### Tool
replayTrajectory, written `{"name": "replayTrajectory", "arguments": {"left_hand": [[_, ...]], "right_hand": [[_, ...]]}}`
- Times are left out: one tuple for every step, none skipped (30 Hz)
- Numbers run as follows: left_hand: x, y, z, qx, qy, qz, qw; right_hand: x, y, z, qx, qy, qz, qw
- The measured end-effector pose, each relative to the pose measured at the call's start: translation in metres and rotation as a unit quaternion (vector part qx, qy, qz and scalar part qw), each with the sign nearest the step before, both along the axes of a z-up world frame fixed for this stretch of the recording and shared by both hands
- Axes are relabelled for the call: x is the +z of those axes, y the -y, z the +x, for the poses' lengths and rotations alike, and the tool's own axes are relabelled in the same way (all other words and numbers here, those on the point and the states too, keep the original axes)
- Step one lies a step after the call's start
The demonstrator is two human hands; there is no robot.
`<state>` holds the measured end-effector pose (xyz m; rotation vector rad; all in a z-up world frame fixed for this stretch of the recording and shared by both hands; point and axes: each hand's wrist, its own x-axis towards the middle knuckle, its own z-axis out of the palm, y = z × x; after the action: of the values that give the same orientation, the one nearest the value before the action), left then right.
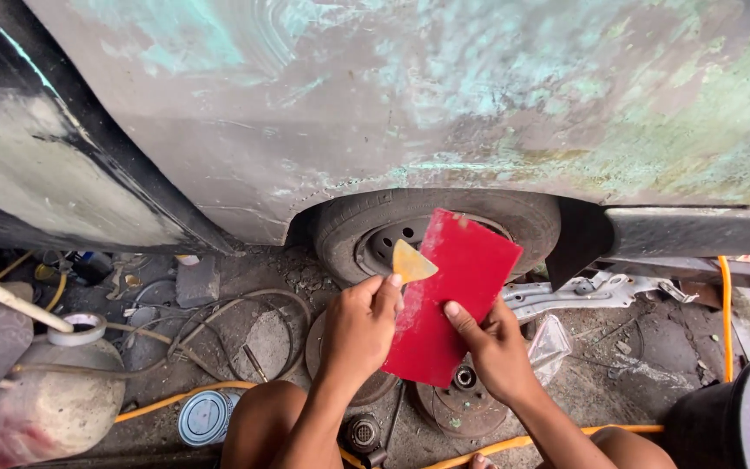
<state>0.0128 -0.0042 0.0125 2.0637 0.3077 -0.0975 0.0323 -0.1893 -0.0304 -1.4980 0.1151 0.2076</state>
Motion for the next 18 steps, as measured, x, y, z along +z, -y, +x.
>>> {"name": "replayTrajectory", "arguments": {"left_hand": [[-0.001,-0.002,-0.001,0.010,0.023,0.003,1.000],[-0.003,-0.005,-0.002,0.026,0.046,0.004,0.999],[-0.002,-0.006,-0.001,0.028,0.047,0.004,0.999],[-0.002,-0.006,-0.002,0.027,0.046,0.002,0.999],[-0.002,-0.006,-0.002,0.026,0.045,0.001,0.999],[-0.004,-0.006,-0.002,0.028,0.046,0.000,0.999],[-0.005,-0.006,-0.002,0.033,0.053,-0.009,0.998],[-0.006,-0.007,-0.002,0.035,0.062,-0.017,0.997],[-0.001,-0.009,-0.003,0.035,0.063,-0.015,0.997],[0.003,-0.011,-0.004,0.040,0.047,-0.021,0.998],[0.007,-0.013,-0.006,0.045,0.031,-0.027,0.998],[0.008,-0.015,-0.007,0.045,0.030,-0.026,0.998],[0.009,-0.017,-0.007,0.057,0.035,-0.027,0.997],[0.010,-0.019,-0.007,0.071,0.041,-0.028,0.996],[0.007,-0.022,-0.007,0.072,0.040,-0.028,0.996],[0.003,-0.024,-0.007,0.061,0.068,-0.063,0.994],[0.000,-0.026,-0.007,0.049,0.096,-0.098,0.989],[-0.003,-0.025,-0.006,0.050,0.096,-0.099,0.989]], "right_hand": [[-0.010,0.000,-0.001,0.011,0.043,0.016,0.999],[-0.018,0.001,0.000,0.027,0.087,0.031,0.995],[-0.016,-0.001,-0.001,0.029,0.087,0.031,0.995],[-0.015,-0.001,-0.004,0.039,0.074,0.016,0.996],[-0.013,-0.002,-0.007,0.048,0.061,0.000,0.997],[-0.010,-0.002,-0.008,0.050,0.062,0.000,0.997],[-0.007,-0.001,-0.010,0.068,0.036,-0.020,0.997],[-0.003,-0.002,-0.011,0.084,0.011,-0.038,0.996],[-0.004,-0.003,-0.011,0.084,0.012,-0.036,0.996],[-0.005,-0.004,-0.013,0.107,0.011,-0.029,0.994],[-0.006,-0.004,-0.014,0.130,0.010,-0.023,0.991],[-0.007,-0.002,-0.014,0.130,0.009,-0.022,0.991],[-0.008,0.000,-0.013,0.146,0.018,-0.048,0.988],[-0.008,0.002,-0.012,0.163,0.028,-0.074,0.983],[-0.005,0.005,-0.009,0.164,0.028,-0.075,0.983],[-0.002,0.008,-0.005,0.195,0.023,-0.109,0.974],[0.001,0.011,-0.002,0.226,0.018,-0.143,0.963],[0.008,0.013,0.001,0.227,0.017,-0.143,0.963]]}}
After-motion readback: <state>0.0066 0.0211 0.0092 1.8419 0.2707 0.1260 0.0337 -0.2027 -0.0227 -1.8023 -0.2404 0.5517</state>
